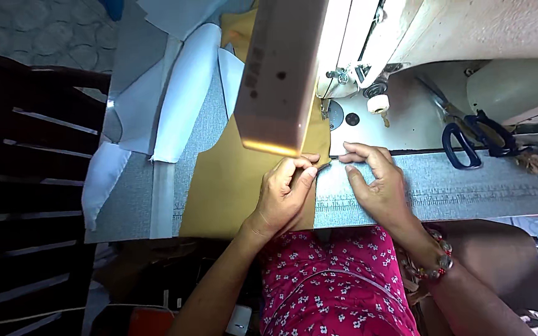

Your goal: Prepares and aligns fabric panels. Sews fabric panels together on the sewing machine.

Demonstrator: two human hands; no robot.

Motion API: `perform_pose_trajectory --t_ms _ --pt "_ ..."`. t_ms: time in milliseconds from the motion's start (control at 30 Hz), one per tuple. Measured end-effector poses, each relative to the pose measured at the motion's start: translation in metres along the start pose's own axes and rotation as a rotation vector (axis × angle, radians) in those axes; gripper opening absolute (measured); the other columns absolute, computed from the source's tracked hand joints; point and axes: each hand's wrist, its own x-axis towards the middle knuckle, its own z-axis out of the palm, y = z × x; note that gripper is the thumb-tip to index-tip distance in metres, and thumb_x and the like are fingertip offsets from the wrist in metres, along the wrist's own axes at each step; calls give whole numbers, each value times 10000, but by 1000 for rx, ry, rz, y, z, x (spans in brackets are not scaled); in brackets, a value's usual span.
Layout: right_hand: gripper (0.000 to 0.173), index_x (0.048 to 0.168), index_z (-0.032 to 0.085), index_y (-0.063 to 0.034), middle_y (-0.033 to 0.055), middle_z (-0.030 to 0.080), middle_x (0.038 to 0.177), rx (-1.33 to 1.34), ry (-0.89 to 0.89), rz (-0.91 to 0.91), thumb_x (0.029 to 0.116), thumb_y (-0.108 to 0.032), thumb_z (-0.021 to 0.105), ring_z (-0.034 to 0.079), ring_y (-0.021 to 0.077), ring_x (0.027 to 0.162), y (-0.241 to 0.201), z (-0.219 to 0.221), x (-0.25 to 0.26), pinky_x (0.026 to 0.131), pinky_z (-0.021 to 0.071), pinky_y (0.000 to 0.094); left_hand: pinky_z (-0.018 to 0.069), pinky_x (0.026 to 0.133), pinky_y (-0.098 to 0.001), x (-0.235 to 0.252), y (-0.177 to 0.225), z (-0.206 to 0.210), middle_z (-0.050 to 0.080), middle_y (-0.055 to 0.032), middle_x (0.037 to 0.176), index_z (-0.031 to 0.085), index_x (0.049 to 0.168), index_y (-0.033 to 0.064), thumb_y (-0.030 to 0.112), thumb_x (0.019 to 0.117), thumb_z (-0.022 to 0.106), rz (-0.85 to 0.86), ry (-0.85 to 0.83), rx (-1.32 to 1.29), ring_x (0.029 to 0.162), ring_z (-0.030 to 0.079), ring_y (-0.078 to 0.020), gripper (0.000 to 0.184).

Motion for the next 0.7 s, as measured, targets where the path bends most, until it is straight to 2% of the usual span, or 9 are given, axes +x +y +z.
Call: perform_pose_trajectory --t_ms 67,133,233,367,400,467,500,567,700 --pt "402 1279 660 -43 29 750 1102 5 7 20 882 -65 602 627 220 1118 -7 8 0 988 415 485 547 966 -254 1 -1 0 718 -121 1174 628 995 -15 92 1012 561 -7 19 -30 1127 680 -101 126" --pt "426 1305 653 -60 17 751 1108 -34 10 43 881 -87 625 619 238 1116 -13 14 2 972 406 497 547 970 -259 1 -1 1 717 -126 1173 632 997 -19 90 1011 565 2 22 -36 1133 679 -108 129" --pt "437 1325 650 -67 0 752 1005 -63 32 49 887 -72 652 616 243 1049 -17 20 4 941 396 489 542 995 -286 1 -2 1 716 -148 1157 638 976 -27 72 998 567 46 27 -16 1162 673 -146 124" --pt "397 1256 667 -59 -42 708 846 74 57 131 859 -67 653 625 152 928 -27 21 0 940 410 460 516 1066 -396 2 -6 0 737 -212 1071 676 896 -53 52 971 608 327 -7 192 1169 690 -283 146" --pt "384 1233 659 -64 -56 696 828 143 53 190 850 -69 655 636 107 894 -31 20 -3 921 439 419 517 1059 -412 2 -7 0 746 -206 1062 689 883 -40 59 964 620 387 -23 261 1152 699 -294 146" --pt "351 1193 637 -64 -70 687 802 258 59 275 844 -46 671 640 14 776 -35 18 -4 748 508 233 538 1029 -414 2 -7 2 758 -194 1039 707 862 -19 70 950 654 455 -37 355 1103 722 -294 137" --pt "337 1181 627 -54 -56 689 798 318 65 300 849 -22 679 644 -2 736 -37 18 -4 675 522 175 549 1017 -408 3 -8 2 759 -189 1023 713 860 -19 64 940 672 474 -39 374 1074 733 -287 122" --pt "318 1176 619 -59 -38 709 821 383 65 353 869 -3 675 660 -4 737 -41 16 -6 644 522 155 553 1009 -386 5 -9 4 754 -177 1007 715 873 -14 35 919 693 489 -48 394 1030 740 -261 70" --pt "246 1173 623 -52 -19 742 925 420 -2 395 929 -20 635 692 -8 828 -46 5 -8 725 552 159 569 931 -320 10 -10 4 755 -163 944 715 951 -31 -14 921 659 441 -55 347 953 746 -229 66"
